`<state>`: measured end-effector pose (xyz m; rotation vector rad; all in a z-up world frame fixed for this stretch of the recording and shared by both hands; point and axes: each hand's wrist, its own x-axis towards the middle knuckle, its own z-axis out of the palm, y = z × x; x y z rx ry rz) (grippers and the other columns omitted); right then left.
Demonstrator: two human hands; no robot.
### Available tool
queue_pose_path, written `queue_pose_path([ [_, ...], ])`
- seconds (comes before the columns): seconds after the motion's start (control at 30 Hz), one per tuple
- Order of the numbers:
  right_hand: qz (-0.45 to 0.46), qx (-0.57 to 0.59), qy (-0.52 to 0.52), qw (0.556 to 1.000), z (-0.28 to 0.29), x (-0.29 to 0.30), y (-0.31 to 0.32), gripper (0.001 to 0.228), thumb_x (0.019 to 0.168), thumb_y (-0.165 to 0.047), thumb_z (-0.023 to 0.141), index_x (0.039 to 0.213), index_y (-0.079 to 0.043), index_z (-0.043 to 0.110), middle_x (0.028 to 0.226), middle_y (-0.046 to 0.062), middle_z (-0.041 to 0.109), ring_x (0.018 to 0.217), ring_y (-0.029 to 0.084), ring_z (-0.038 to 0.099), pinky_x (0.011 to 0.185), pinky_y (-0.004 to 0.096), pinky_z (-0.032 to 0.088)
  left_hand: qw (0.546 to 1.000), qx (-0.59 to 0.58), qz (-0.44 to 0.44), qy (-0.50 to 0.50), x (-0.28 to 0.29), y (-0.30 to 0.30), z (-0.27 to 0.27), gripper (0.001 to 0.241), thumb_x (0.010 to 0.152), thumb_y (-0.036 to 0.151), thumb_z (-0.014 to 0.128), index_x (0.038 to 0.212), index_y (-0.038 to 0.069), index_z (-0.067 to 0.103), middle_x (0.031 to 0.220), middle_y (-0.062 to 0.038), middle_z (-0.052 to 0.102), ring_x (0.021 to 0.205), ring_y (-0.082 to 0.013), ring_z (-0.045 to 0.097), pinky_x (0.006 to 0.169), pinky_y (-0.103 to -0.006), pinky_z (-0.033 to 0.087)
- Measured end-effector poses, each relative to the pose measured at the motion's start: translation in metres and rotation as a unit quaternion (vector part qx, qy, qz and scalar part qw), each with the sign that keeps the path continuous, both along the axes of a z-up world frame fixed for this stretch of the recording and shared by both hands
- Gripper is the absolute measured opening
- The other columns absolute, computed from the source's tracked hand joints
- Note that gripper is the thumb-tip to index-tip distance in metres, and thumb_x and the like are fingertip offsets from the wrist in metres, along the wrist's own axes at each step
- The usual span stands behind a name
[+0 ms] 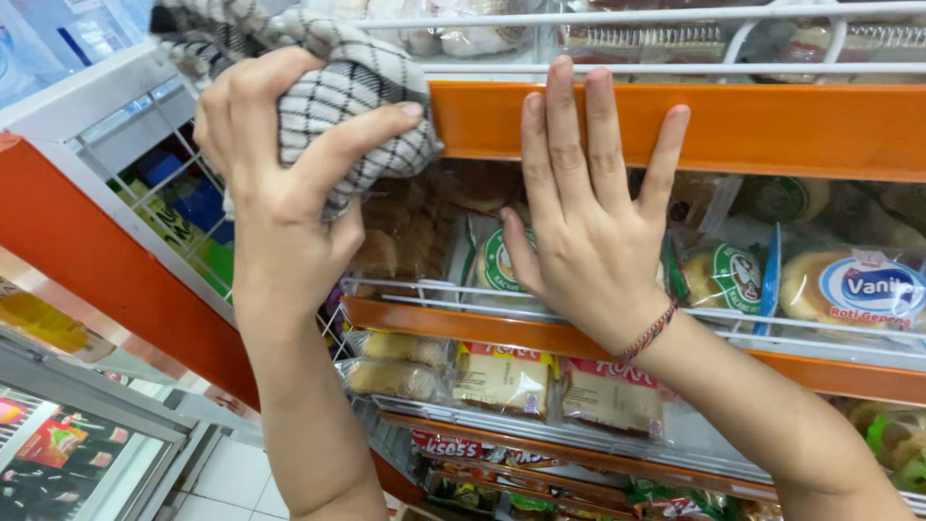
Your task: The person sprays a cleaning solution from a green bottle onto a convenience store shelf and wipes the shelf surfaces with a cloth.
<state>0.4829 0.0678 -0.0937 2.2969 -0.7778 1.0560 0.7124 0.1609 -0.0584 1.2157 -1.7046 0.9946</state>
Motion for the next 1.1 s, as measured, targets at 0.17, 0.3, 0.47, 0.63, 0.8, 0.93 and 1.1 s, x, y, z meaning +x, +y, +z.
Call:
queue_pose_path([
  [0.17, -0.050, -0.097, 0.012, 0.994, -0.004, 0.003, -0.007, 0.072, 0.098, -0.023, 0.066, 0.159, 0.011, 0.049, 0.171, 0.025, 0.032, 0.158, 0.042, 0.025, 0.118, 0.076, 0.012, 0.985, -0.103, 0.101, 0.095, 0.020, -0.006, -0.031, 0.071, 0.075, -0.013, 0.066, 0.136, 0.025, 0.067, 0.143, -0.012, 0.043, 0.137, -0.0316, 0.041, 0.117, -0.0425, 0.034],
  [0.3, -0.096, -0.159, 0.008, 0.982, -0.009, 0.007, -0.014, 0.067, 0.100, -0.016, 0.060, 0.162, 0.008, 0.054, 0.171, 0.023, 0.037, 0.159, 0.041, 0.029, 0.121, 0.073, 0.018, 0.967, -0.191, 0.086, 0.146, 0.006, -0.023, -0.044, 0.069, 0.086, -0.007, 0.065, 0.145, 0.027, 0.060, 0.149, -0.013, 0.038, 0.139, -0.0347, 0.038, 0.115, -0.0404, 0.037],
  [0.47, -0.107, -0.170, 0.007, 0.980, -0.011, 0.008, -0.013, 0.064, 0.101, -0.015, 0.057, 0.161, 0.007, 0.054, 0.170, 0.022, 0.038, 0.158, 0.041, 0.030, 0.121, 0.072, 0.020, 0.990, -0.132, 0.049, 0.025, -0.044, -0.042, -0.038, 0.059, 0.089, 0.034, 0.088, 0.142, 0.024, 0.064, 0.155, -0.018, 0.038, 0.145, -0.0445, 0.033, 0.122, -0.0574, 0.035],
  [0.63, -0.098, -0.154, 0.003, 0.983, -0.009, 0.010, -0.009, 0.066, 0.098, -0.015, 0.056, 0.159, 0.008, 0.054, 0.170, 0.022, 0.036, 0.157, 0.041, 0.029, 0.120, 0.072, 0.019, 0.975, -0.166, 0.031, 0.145, -0.013, -0.060, -0.023, 0.059, 0.099, 0.014, 0.082, 0.151, 0.026, 0.058, 0.161, -0.009, 0.044, 0.151, -0.0335, 0.041, 0.129, -0.0474, 0.035],
  [0.8, -0.101, -0.141, -0.008, 0.985, -0.009, 0.013, -0.007, 0.066, 0.100, -0.013, 0.056, 0.161, 0.010, 0.051, 0.171, 0.022, 0.033, 0.158, 0.042, 0.027, 0.122, 0.073, 0.018, 0.958, -0.198, -0.013, 0.207, -0.018, -0.065, -0.039, 0.055, 0.101, 0.010, 0.076, 0.149, 0.026, 0.057, 0.158, -0.007, 0.046, 0.145, -0.0289, 0.043, 0.126, -0.0476, 0.036],
  [0.93, -0.084, -0.129, -0.018, 0.988, -0.007, 0.014, -0.004, 0.068, 0.098, -0.012, 0.056, 0.162, 0.009, 0.049, 0.171, 0.021, 0.031, 0.158, 0.042, 0.025, 0.124, 0.071, 0.017, 0.965, -0.240, 0.000, 0.102, -0.011, -0.081, -0.040, 0.057, 0.099, 0.002, 0.077, 0.148, 0.022, 0.058, 0.161, -0.007, 0.043, 0.147, -0.0313, 0.040, 0.127, -0.0476, 0.037],
  [1.1, -0.069, -0.073, -0.001, 0.995, 0.001, 0.011, 0.006, 0.070, 0.095, -0.008, 0.057, 0.161, 0.010, 0.045, 0.168, 0.023, 0.030, 0.155, 0.044, 0.024, 0.120, 0.072, 0.016, 0.966, -0.200, 0.049, 0.156, 0.026, -0.051, -0.031, 0.051, 0.100, 0.004, 0.079, 0.146, 0.010, 0.058, 0.155, -0.020, 0.044, 0.139, -0.0386, 0.042, 0.120, -0.0500, 0.036],
])
